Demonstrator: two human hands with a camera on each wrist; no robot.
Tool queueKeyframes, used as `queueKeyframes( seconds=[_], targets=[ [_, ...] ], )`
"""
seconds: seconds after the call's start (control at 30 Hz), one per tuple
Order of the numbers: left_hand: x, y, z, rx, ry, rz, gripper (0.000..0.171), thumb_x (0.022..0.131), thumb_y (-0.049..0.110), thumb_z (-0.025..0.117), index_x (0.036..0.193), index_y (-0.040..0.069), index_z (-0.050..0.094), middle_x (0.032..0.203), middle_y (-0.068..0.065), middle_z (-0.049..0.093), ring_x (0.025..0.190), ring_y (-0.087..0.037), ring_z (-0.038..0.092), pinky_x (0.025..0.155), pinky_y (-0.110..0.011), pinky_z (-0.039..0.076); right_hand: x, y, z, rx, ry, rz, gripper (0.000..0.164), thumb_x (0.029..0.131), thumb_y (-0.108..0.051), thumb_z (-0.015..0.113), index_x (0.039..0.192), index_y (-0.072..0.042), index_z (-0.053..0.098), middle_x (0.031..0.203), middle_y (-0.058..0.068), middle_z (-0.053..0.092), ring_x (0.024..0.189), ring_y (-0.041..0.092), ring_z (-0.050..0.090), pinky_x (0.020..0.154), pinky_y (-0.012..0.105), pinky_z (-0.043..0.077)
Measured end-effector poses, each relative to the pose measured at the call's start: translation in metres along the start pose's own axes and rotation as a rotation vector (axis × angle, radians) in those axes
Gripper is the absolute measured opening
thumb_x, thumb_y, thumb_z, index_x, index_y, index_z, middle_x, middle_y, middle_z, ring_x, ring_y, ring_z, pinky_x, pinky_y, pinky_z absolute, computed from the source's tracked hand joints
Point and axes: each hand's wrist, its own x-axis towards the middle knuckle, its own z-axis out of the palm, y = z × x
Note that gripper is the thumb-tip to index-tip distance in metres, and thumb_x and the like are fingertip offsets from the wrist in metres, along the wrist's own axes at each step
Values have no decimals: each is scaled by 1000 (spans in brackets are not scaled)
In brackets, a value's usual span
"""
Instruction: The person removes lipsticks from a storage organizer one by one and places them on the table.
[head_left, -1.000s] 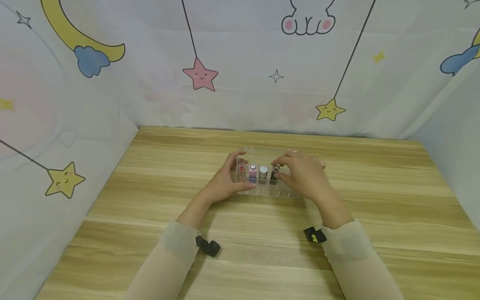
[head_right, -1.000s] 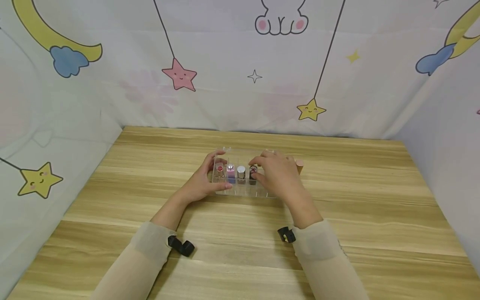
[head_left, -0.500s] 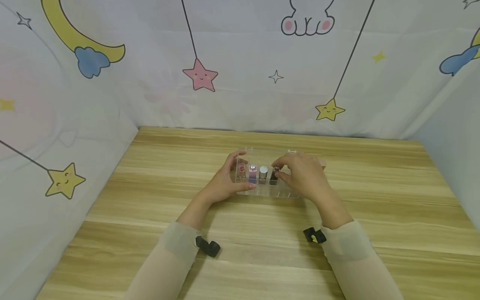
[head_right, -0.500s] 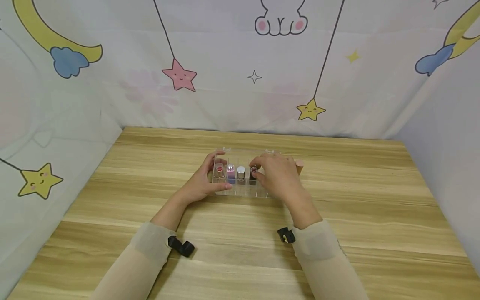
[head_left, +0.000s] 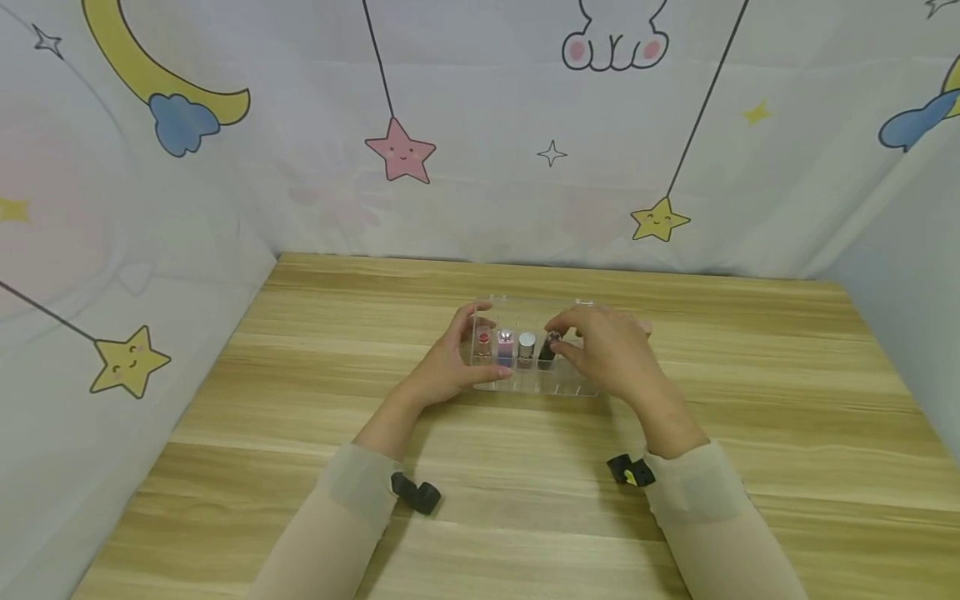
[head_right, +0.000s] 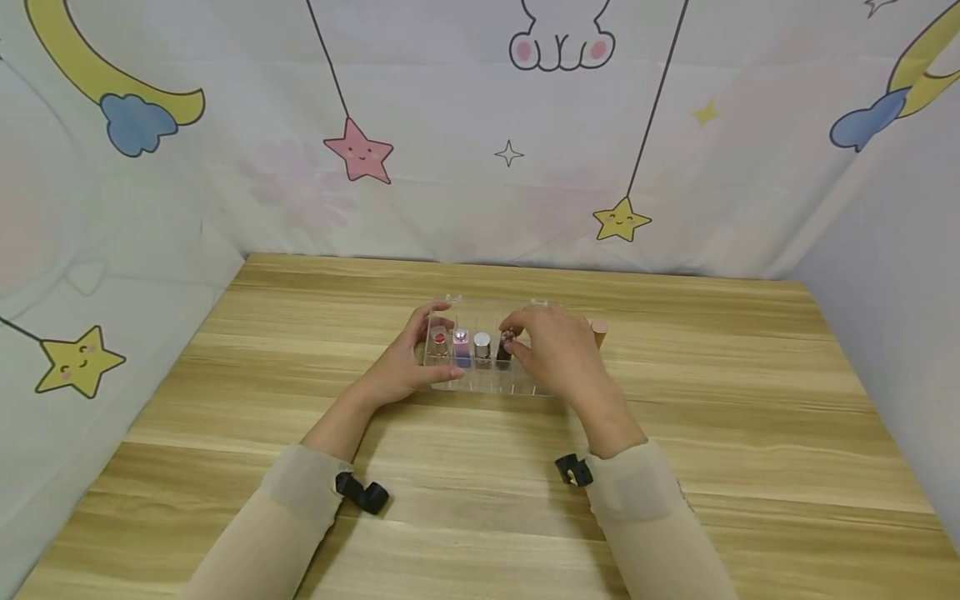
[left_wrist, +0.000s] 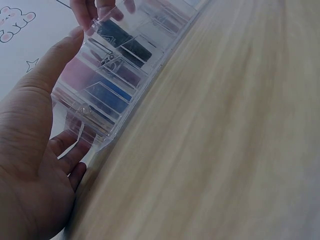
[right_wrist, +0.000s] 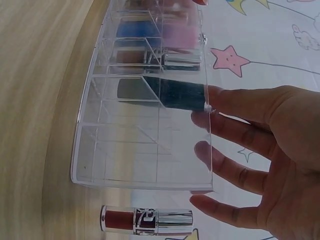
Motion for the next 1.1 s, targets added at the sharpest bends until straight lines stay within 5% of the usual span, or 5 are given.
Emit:
queueKeyframes(
  seconds=[1.1],
  targets=[
    [-1, 1, 0, -21, -6, 11, 102, 79, 34, 92, 157, 41, 27, 148, 4, 51, 138, -24, 51, 120, -62, 32, -7, 3, -21, 71, 20, 35, 26, 99, -29, 72, 124, -20, 75, 129, 2, 73, 105, 25, 70, 78, 46, 56]
  ],
)
